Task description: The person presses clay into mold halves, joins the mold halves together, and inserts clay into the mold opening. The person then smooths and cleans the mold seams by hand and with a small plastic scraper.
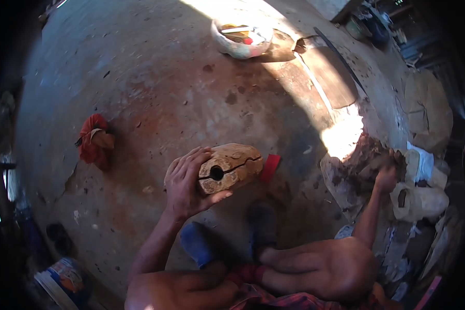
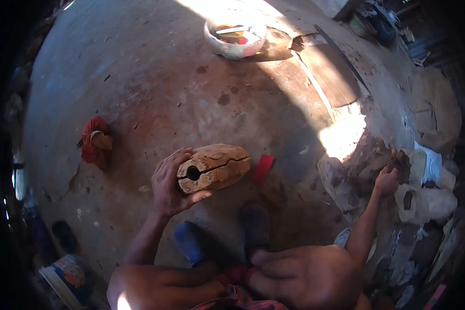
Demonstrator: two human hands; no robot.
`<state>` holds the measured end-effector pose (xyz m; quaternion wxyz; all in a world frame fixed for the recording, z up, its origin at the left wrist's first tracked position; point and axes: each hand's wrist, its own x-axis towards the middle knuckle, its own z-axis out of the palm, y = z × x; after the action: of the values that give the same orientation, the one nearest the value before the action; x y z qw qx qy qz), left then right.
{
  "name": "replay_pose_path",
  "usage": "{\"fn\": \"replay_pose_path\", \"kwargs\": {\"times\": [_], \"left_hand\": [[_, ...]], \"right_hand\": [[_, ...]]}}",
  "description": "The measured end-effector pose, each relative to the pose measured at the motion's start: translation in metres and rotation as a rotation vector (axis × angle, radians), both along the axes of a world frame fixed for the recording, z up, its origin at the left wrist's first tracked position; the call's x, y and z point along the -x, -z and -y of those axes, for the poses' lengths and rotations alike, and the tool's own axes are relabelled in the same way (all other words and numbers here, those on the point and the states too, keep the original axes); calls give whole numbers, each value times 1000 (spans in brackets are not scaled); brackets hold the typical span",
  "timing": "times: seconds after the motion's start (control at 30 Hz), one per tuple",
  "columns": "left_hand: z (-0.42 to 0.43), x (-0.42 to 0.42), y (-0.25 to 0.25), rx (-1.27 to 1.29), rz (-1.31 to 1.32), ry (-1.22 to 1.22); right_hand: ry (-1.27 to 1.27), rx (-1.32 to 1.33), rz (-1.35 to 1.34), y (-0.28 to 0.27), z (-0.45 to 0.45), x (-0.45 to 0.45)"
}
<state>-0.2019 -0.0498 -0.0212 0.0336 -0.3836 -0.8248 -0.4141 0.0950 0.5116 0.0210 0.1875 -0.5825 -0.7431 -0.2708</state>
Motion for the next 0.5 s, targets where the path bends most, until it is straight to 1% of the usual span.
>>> {"fn": "replay_pose_path", "kwargs": {"times": [0.03, 0.07, 0.13, 0.17, 0.2, 0.23, 0.27, 0.3, 0.37, 0.4, 0.43, 0.47, 0.5], "left_hand": [[1, 1, 0, 5, 11, 9], [3, 2, -2, 8, 10, -8], [9, 8, -9, 44, 69, 85], [17, 13, -15, 17, 193, 155], [18, 13, -17, 16, 187, 152], [18, 13, -19, -256, 436, 130], [18, 14, -21, -531, 680, 108], [22, 23, -33, -414, 483, 78], [18, 24, -54, -400, 454, 103], [14, 23, -67, -381, 446, 130], [9, 22, -86, -309, 369, 171], [8, 17, -97, -260, 372, 198], [5, 14, -114, -222, 423, 246]], "right_hand": [[-35, -62, 10, -10, 12, 14], [-52, -59, 7, -24, 27, 31], [-344, -212, -29, -53, 67, 67], [-482, -292, -48, -57, 83, 81], [-484, -294, -54, -45, 88, 100], [-561, -251, -79, -40, 104, 119], [-738, -170, -92, -45, 133, 141], [-980, -49, -97, -57, 168, 162], [-1482, 239, -28, -100, 246, 194], [-1665, 333, 32, -115, 277, 204], [-1767, 441, 67, -124, 300, 213], [-1836, 548, 77, -125, 318, 218], [-1818, 734, 32, -117, 326, 222]]}}
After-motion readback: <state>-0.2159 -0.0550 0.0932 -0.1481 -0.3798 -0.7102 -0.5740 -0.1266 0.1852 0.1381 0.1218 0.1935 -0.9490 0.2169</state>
